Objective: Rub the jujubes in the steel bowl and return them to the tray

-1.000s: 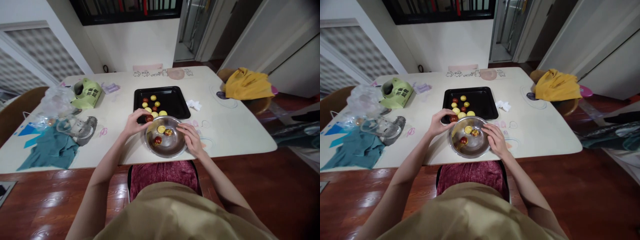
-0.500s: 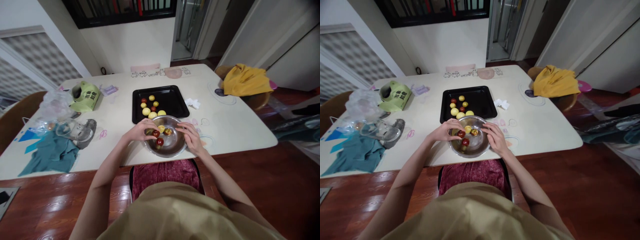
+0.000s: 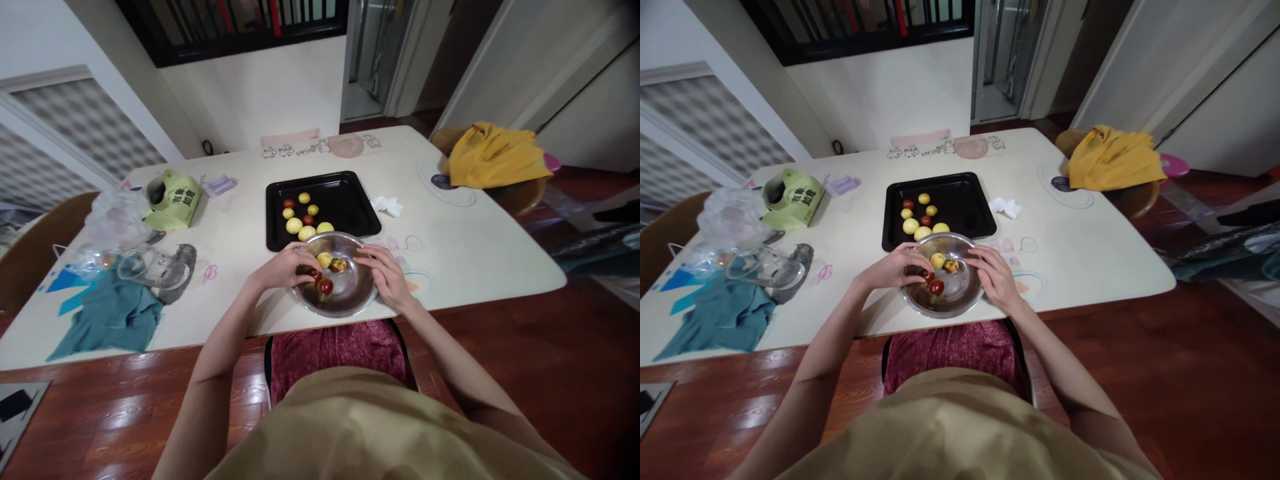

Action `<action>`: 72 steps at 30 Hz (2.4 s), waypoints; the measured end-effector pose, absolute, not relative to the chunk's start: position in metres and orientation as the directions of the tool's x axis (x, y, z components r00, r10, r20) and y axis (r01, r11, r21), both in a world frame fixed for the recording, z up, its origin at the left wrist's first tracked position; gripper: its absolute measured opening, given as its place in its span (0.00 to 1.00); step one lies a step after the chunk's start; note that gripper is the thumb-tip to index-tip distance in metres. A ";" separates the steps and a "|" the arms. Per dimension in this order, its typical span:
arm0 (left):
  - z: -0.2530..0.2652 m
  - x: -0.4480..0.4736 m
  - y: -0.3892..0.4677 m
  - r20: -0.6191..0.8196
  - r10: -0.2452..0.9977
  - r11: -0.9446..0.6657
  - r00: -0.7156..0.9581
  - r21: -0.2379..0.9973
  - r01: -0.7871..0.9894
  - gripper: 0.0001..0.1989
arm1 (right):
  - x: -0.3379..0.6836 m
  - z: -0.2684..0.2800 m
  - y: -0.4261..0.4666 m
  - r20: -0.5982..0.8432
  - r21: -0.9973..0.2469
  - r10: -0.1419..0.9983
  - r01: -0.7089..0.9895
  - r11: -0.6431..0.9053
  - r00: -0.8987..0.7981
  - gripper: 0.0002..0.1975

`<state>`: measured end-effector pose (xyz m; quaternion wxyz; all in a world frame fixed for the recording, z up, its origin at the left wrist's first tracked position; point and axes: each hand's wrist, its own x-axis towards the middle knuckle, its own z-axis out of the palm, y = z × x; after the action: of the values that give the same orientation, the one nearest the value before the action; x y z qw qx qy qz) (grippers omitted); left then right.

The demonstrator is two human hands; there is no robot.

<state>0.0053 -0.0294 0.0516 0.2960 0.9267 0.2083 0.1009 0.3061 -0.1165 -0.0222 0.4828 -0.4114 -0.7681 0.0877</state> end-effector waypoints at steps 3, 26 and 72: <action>0.051 0.005 -0.029 0.070 0.442 -0.741 0.894 0.590 0.320 0.08 | 0.306 -0.022 -0.117 0.673 -0.526 0.712 0.548 0.650 -0.199 0.21; 0.002 -0.010 0.095 0.474 0.865 -0.460 0.165 0.617 0.638 0.19 | 0.304 -0.024 -0.115 0.705 -0.501 0.679 0.533 0.682 -0.205 0.20; 0.039 0.007 -0.033 0.673 0.570 -0.807 0.471 0.566 0.167 0.15 | 0.305 -0.023 -0.115 0.713 -0.481 0.668 0.542 0.689 -0.216 0.20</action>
<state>0.0067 -0.0329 0.0393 0.2171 0.8297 0.2222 0.4638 0.3047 -0.1148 -0.0226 0.4905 -0.3892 -0.7771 0.0639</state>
